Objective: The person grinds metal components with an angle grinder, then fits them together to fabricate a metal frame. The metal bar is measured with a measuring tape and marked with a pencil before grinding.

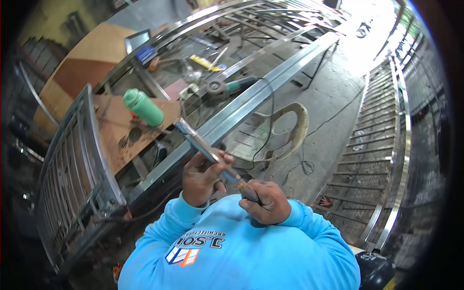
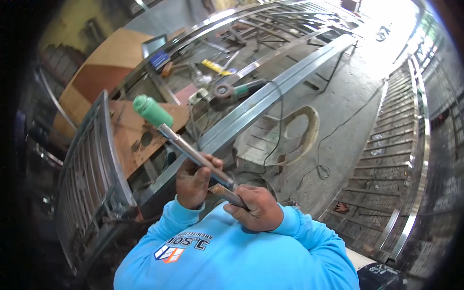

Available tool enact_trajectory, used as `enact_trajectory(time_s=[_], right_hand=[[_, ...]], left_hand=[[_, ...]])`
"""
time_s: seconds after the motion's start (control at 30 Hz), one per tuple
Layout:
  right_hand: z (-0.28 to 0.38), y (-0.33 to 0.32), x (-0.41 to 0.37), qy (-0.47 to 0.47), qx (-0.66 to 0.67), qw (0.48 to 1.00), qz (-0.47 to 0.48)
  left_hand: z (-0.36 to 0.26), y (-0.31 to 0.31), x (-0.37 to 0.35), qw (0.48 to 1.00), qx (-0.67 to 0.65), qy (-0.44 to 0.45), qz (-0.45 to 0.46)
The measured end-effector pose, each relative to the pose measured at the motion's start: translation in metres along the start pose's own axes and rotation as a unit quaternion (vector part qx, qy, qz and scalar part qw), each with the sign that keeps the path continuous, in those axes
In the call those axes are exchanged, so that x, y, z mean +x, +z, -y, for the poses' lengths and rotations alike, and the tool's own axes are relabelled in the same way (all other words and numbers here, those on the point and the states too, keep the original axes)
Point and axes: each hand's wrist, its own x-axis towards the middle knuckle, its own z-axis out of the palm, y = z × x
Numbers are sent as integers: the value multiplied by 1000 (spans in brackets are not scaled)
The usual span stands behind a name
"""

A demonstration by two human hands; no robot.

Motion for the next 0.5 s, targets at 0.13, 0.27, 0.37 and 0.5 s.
enact_trajectory(time_s=[0.13, 0.27, 0.37, 0.5], right_hand=[[2, -11, -9, 187, 312, 931, 11], [-6, 2, -9, 182, 201, 962, -24], [-11, 20, -3, 46, -10, 996, -75], [0, 5, -3, 172, 70, 982, -24]], left_hand=[[18, -17, 0, 980, -123, -81, 135], [14, -9, 1, 998, 55, -30, 31], [10, 3, 12, 997, 15, -4, -79], [8, 2, 11, 996, -70, -56, -26]])
